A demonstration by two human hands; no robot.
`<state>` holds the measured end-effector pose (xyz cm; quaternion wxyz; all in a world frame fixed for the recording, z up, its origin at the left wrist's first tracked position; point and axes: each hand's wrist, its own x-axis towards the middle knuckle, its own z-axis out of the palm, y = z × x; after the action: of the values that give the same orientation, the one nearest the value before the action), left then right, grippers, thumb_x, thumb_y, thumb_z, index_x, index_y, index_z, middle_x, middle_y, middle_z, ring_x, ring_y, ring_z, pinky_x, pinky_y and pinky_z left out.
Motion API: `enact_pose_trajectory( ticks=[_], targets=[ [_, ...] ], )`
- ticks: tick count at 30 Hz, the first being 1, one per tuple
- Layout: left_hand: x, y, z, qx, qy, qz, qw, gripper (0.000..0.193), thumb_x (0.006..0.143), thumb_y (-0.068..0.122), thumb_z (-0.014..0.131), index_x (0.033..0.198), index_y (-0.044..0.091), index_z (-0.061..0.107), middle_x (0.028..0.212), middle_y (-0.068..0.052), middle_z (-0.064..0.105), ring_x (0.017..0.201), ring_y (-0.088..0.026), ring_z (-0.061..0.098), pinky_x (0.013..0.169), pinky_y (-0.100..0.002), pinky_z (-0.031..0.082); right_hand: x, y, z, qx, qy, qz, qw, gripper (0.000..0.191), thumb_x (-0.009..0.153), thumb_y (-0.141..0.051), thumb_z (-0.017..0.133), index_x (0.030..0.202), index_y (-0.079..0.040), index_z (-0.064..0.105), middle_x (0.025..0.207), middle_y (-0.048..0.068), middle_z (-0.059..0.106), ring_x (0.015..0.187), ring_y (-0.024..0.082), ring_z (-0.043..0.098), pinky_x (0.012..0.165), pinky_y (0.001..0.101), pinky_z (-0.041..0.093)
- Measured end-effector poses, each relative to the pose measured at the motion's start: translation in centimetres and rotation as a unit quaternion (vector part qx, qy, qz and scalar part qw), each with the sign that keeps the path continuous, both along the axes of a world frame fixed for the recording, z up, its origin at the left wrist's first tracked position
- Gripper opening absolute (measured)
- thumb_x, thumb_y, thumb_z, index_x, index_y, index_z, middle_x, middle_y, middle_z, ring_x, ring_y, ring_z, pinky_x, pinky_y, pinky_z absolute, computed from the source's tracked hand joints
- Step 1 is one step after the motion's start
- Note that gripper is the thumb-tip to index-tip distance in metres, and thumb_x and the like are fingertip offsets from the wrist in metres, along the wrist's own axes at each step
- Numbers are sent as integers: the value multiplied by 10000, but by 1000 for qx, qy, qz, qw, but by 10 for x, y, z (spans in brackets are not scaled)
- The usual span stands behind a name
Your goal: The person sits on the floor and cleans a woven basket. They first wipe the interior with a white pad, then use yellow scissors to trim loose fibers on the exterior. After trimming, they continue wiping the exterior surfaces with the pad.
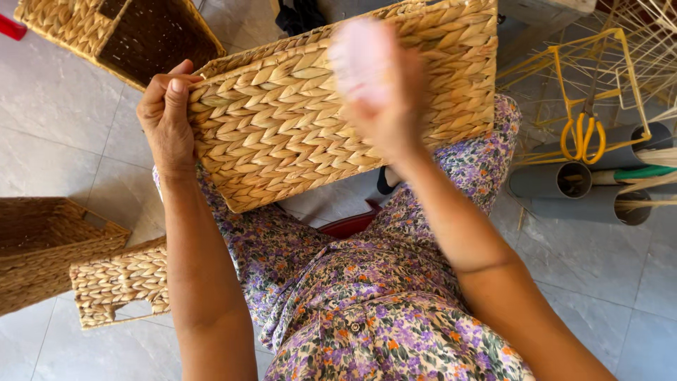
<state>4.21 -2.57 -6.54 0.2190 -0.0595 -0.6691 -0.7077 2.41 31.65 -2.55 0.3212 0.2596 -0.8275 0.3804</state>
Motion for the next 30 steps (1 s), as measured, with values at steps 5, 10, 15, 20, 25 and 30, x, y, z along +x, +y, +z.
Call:
enact_pose_trajectory(
  ticks=[5, 10, 15, 20, 25, 30],
  targets=[
    [-3, 4, 2, 5, -8, 16, 1000, 338, 1073, 345, 649, 1020, 22, 732, 1219, -129, 735, 1273, -244, 630, 1140, -434, 469, -14, 123, -2, -84, -41, -161, 983, 934, 897, 46, 681, 1677, -176, 216, 1465, 127, 452, 1381, 301, 580, 1126, 409, 531],
    [-4, 6, 2, 36, -12, 5, 999, 293, 1094, 286, 660, 982, 18, 697, 1210, -144, 727, 1176, -191, 634, 1089, -373, 485, 1, 29, -8, -20, -4, -191, 981, 960, 908, -79, 775, 1661, -181, 188, 1418, 165, 425, 1327, 315, 521, 1100, 453, 560],
    [-2, 3, 2, 33, -37, 18, 999, 278, 1094, 253, 659, 954, 14, 688, 1183, -130, 740, 1080, -147, 644, 995, -327, 514, 58, -123, -3, -12, -99, 103, 990, 718, 956, -317, 717, 1574, -191, 373, 1156, 46, 611, 985, 170, 612, 830, 376, 536],
    [5, 1, 0, 2, -30, 27, 999, 294, 1112, 250, 648, 932, 18, 638, 1186, -98, 739, 1030, -98, 602, 957, -288, 486, 48, -128, -2, 41, -6, 101, 994, 885, 834, -317, 813, 1552, -100, 343, 1206, 132, 577, 1079, 273, 582, 901, 450, 502],
    [5, -2, -5, 33, -30, 13, 999, 305, 1117, 260, 646, 942, 11, 636, 1163, -85, 732, 997, -92, 571, 952, -278, 475, -1, -1, -2, 16, 44, -36, 998, 778, 953, -208, 805, 1586, -105, 364, 1247, 110, 586, 1148, 270, 575, 985, 423, 493],
    [5, -1, -3, 14, -18, 0, 1000, 314, 1115, 275, 638, 954, 5, 647, 1129, -71, 730, 1006, -90, 588, 952, -275, 482, -14, 146, -23, -117, -87, -158, 977, 777, 1036, -68, 709, 1649, -136, 237, 1452, 135, 473, 1412, 303, 543, 1170, 402, 509]
  ],
)
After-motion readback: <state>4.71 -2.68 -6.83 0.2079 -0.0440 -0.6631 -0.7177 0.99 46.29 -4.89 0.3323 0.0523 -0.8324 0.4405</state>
